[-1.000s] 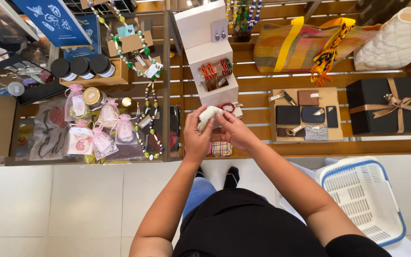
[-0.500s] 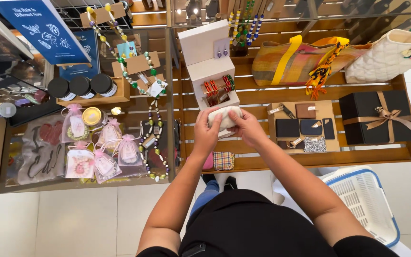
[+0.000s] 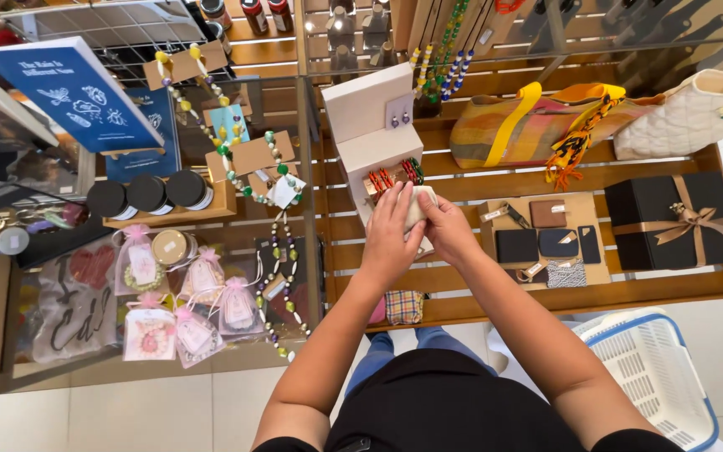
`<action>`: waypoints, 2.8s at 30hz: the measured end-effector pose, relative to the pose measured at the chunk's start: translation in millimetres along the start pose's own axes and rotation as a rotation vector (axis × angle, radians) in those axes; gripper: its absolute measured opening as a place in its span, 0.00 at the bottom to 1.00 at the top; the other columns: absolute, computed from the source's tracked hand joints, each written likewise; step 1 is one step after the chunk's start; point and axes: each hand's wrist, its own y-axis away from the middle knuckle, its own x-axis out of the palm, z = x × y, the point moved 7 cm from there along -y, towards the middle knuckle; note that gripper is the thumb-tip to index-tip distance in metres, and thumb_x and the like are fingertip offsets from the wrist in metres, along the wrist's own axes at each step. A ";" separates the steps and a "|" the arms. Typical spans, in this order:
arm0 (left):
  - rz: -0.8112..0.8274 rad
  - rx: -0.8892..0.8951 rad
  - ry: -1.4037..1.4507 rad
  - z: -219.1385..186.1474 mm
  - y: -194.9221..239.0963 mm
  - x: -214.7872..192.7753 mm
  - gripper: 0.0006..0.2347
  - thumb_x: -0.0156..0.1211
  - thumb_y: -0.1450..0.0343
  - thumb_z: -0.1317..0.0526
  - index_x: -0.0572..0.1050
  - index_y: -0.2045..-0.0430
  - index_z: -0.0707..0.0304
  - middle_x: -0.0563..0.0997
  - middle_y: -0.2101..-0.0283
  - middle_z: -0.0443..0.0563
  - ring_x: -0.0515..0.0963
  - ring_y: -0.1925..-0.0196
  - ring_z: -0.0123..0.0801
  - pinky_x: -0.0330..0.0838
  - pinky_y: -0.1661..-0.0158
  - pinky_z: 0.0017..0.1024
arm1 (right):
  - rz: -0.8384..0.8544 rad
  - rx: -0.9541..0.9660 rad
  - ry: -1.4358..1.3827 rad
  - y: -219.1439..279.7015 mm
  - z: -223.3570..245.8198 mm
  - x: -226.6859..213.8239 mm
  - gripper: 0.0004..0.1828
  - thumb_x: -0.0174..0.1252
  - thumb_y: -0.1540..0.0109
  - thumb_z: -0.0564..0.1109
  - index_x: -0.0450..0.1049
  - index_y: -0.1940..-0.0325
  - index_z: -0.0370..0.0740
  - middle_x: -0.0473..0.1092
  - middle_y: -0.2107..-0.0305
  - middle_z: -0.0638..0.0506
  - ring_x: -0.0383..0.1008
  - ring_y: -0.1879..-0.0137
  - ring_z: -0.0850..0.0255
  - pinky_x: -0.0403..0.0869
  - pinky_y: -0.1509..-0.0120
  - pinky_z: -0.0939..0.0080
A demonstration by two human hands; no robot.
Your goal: Organizing and cleaning jewelry and accessories on a retail display shelf.
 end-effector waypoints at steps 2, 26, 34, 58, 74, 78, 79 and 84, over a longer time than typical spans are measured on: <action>-0.008 -0.006 0.005 7.6 -7.9 4.8 0.31 0.58 0.28 0.54 0.56 0.27 0.50 0.62 0.28 0.60 0.63 0.28 0.58 0.59 0.34 0.55 | 0.007 0.013 0.005 -12.2 1.7 1.5 0.18 0.64 0.34 0.53 0.78 0.48 0.37 0.79 0.59 0.45 0.82 0.54 0.56 0.82 0.49 0.54; -0.652 -0.456 0.420 117.0 -166.5 -43.1 0.24 0.52 0.34 0.76 0.71 0.41 0.60 0.74 0.45 0.66 0.79 0.52 0.46 0.78 0.53 0.38 | 0.138 -0.236 0.386 -245.1 110.8 26.1 0.13 0.62 0.34 0.43 0.78 0.46 0.39 0.73 0.62 0.53 0.76 0.63 0.68 0.81 0.64 0.71; -0.628 -0.228 -0.377 142.8 -213.5 -33.2 0.28 0.54 0.36 0.78 0.70 0.39 0.55 0.63 0.35 0.61 0.67 0.37 0.55 0.66 0.37 0.49 | 0.024 -0.327 0.860 -324.3 74.6 -10.1 0.23 0.65 0.36 0.48 0.73 0.36 0.51 0.73 0.46 0.52 0.78 0.49 0.61 0.80 0.46 0.59; -0.323 -0.268 -0.061 145.9 -185.6 40.3 0.19 0.51 0.29 0.68 0.74 0.41 0.53 0.78 0.51 0.51 0.74 0.47 0.41 0.69 0.42 0.38 | -0.039 -0.179 0.506 -284.8 17.1 -93.1 0.11 0.50 0.27 0.50 0.65 0.43 0.45 0.74 0.57 0.46 0.76 0.54 0.58 0.79 0.50 0.53; 0.083 -0.147 -0.287 130.8 -199.6 135.8 0.24 0.50 0.36 0.74 0.77 0.44 0.61 0.75 0.38 0.60 0.70 0.35 0.58 0.71 0.41 0.49 | -0.114 -0.184 0.271 -258.1 12.8 -90.7 0.10 0.40 0.25 0.48 0.58 0.43 0.43 0.66 0.57 0.49 0.74 0.54 0.62 0.83 0.49 0.53; 0.107 -0.108 -0.285 145.9 -178.7 128.6 0.24 0.50 0.37 0.72 0.80 0.49 0.49 0.79 0.42 0.46 0.73 0.37 0.48 0.73 0.41 0.42 | -0.076 -0.269 0.167 -239.7 32.0 -61.8 0.07 0.39 0.25 0.47 0.59 0.46 0.44 0.65 0.57 0.53 0.74 0.53 0.65 0.84 0.50 0.51; 0.105 -0.109 -0.287 155.9 -171.3 126.1 0.24 0.50 0.37 0.72 0.80 0.49 0.49 0.79 0.42 0.46 0.73 0.37 0.48 0.73 0.41 0.42 | -0.073 -0.270 0.165 -235.6 32.3 -53.9 0.07 0.39 0.25 0.47 0.59 0.46 0.44 0.65 0.57 0.53 0.74 0.53 0.65 0.84 0.50 0.51; -0.144 -0.262 -0.425 213.1 -126.8 81.3 0.21 0.50 0.39 0.68 0.84 0.56 0.43 0.83 0.51 0.41 0.77 0.45 0.40 0.72 0.43 0.35 | 0.048 -0.201 0.191 -232.0 10.1 -15.3 0.05 0.41 0.25 0.48 0.60 0.47 0.49 0.64 0.61 0.59 0.72 0.56 0.71 0.84 0.51 0.60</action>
